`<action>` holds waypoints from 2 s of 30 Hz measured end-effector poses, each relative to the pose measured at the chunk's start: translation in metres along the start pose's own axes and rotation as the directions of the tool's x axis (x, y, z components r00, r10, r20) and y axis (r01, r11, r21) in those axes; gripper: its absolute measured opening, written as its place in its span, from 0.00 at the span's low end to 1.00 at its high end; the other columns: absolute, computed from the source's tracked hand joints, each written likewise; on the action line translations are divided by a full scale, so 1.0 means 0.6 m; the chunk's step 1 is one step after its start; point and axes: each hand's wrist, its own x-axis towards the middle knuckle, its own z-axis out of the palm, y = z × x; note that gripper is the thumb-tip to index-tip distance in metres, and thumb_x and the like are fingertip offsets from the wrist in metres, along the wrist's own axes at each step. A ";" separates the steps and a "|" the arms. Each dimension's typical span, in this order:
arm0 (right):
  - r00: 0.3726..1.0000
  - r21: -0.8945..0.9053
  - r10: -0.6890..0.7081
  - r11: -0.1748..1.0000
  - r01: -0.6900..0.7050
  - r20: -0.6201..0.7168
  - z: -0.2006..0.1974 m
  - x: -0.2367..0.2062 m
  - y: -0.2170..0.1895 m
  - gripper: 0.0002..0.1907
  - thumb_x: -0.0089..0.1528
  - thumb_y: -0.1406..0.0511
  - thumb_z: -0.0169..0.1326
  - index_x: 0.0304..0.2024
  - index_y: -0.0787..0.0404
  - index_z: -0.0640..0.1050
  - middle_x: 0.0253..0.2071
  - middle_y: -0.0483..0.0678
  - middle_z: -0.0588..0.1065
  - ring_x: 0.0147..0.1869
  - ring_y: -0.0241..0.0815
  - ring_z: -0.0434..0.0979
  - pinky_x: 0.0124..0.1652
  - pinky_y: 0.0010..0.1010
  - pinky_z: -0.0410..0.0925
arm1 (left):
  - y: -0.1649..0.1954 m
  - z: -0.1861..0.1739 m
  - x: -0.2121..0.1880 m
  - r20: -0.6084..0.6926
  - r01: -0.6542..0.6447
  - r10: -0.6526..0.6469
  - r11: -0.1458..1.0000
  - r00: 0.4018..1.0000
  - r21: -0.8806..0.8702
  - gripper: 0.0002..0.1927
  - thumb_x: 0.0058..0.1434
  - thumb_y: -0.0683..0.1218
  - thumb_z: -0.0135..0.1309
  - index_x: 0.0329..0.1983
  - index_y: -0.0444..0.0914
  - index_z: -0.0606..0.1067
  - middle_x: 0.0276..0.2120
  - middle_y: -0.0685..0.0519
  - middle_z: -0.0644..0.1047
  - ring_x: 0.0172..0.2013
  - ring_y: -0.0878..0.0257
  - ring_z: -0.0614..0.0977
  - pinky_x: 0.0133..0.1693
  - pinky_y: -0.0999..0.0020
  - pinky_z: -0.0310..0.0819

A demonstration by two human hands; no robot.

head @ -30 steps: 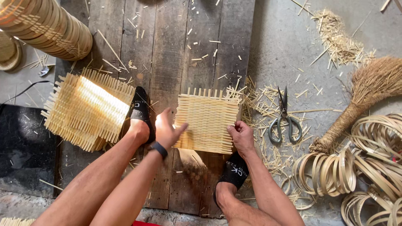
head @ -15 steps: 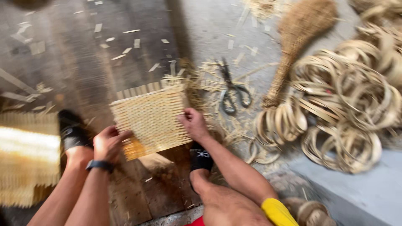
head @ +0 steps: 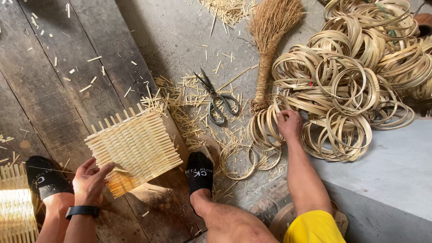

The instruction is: The person sits on the floor and repeatedly cuts circular bamboo mats using a perforated template and shears. They place a bamboo ring on the mat, trim the excess, and stack the finished pieces.

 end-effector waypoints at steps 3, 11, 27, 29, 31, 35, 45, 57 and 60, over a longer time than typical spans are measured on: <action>0.993 0.117 0.061 0.990 -0.073 0.105 -0.034 -0.023 -0.014 0.07 0.64 0.61 0.59 0.41 0.54 0.83 0.44 0.49 0.80 0.45 0.46 0.80 0.45 0.38 0.71 | 0.028 -0.016 -0.023 -0.144 -0.081 0.100 0.988 0.985 0.130 0.48 0.53 0.50 0.71 0.70 0.28 0.59 0.52 0.39 0.73 0.49 0.51 0.78 0.45 0.59 0.78; 0.933 0.582 -0.340 0.785 0.213 0.119 -0.239 -0.129 -0.182 0.07 0.68 0.65 0.52 0.45 0.61 0.77 0.33 0.46 0.77 0.31 0.36 0.72 0.30 0.28 0.66 | 0.208 0.035 -0.150 -0.200 -0.826 0.927 0.374 0.318 0.421 0.15 0.72 0.41 0.65 0.59 0.40 0.75 0.55 0.49 0.79 0.58 0.57 0.79 0.60 0.61 0.79; 0.056 0.472 -0.950 -0.102 0.876 -0.309 -0.303 -0.282 -0.583 0.11 0.59 0.66 0.65 0.42 0.63 0.81 0.37 0.49 0.78 0.39 0.44 0.77 0.35 0.35 0.73 | 0.348 0.075 -0.282 0.730 0.362 0.108 0.814 0.675 -0.455 0.37 0.59 0.76 0.34 0.28 0.41 0.74 0.17 0.60 0.69 0.18 0.68 0.70 0.20 0.69 0.62; 0.001 0.355 -0.938 -0.130 0.926 -0.346 -0.285 -0.297 -0.602 0.10 0.60 0.65 0.64 0.41 0.63 0.80 0.35 0.47 0.76 0.36 0.42 0.75 0.33 0.33 0.72 | 0.347 0.081 -0.273 0.728 0.240 0.130 0.893 0.673 -0.381 0.40 0.59 0.84 0.29 0.18 0.48 0.63 0.14 0.64 0.60 0.13 0.70 0.59 0.16 0.73 0.46; -0.007 0.297 -0.931 -0.123 0.947 -0.365 -0.267 -0.308 -0.609 0.08 0.60 0.66 0.64 0.40 0.63 0.80 0.32 0.45 0.73 0.34 0.40 0.72 0.32 0.31 0.71 | 0.338 0.083 -0.271 0.664 0.252 0.082 0.886 0.743 -0.390 0.39 0.57 0.84 0.29 0.15 0.48 0.60 0.12 0.64 0.57 0.12 0.71 0.56 0.15 0.72 0.43; 0.038 0.293 -0.935 -0.072 0.953 -0.354 -0.233 -0.322 -0.611 0.06 0.61 0.68 0.62 0.41 0.61 0.82 0.27 0.43 0.68 0.31 0.37 0.69 0.28 0.27 0.69 | 0.317 0.085 -0.267 0.602 0.270 0.107 0.822 0.791 -0.501 0.39 0.58 0.84 0.27 0.13 0.50 0.58 0.11 0.66 0.55 0.11 0.72 0.52 0.15 0.72 0.42; 0.518 0.910 -0.753 0.388 -0.148 0.406 -0.271 -0.219 -0.615 0.17 0.69 0.58 0.47 0.51 0.61 0.79 0.37 0.47 0.81 0.40 0.40 0.83 0.41 0.30 0.80 | 0.292 0.034 -0.207 0.359 0.090 0.492 0.489 0.793 -0.868 0.23 0.70 0.62 0.50 0.39 0.38 0.78 0.21 0.59 0.71 0.19 0.70 0.67 0.23 0.72 0.62; 0.248 0.776 -0.763 0.471 -0.419 0.597 -0.248 -0.177 -0.650 0.21 0.67 0.54 0.54 0.38 0.66 0.83 0.22 0.45 0.73 0.24 0.36 0.73 0.28 0.30 0.70 | 0.331 -0.051 -0.202 0.415 0.168 0.385 0.534 0.824 -0.829 0.16 0.68 0.50 0.54 0.25 0.40 0.73 0.14 0.62 0.65 0.14 0.73 0.60 0.16 0.75 0.53; 0.129 0.780 -0.840 0.419 -0.465 0.528 -0.219 -0.186 -0.669 0.21 0.70 0.54 0.57 0.33 0.64 0.82 0.20 0.44 0.71 0.22 0.34 0.69 0.24 0.27 0.66 | 0.319 -0.063 -0.189 0.354 0.134 0.396 0.486 0.847 -0.864 0.16 0.67 0.48 0.56 0.22 0.42 0.70 0.14 0.62 0.65 0.13 0.72 0.59 0.15 0.74 0.51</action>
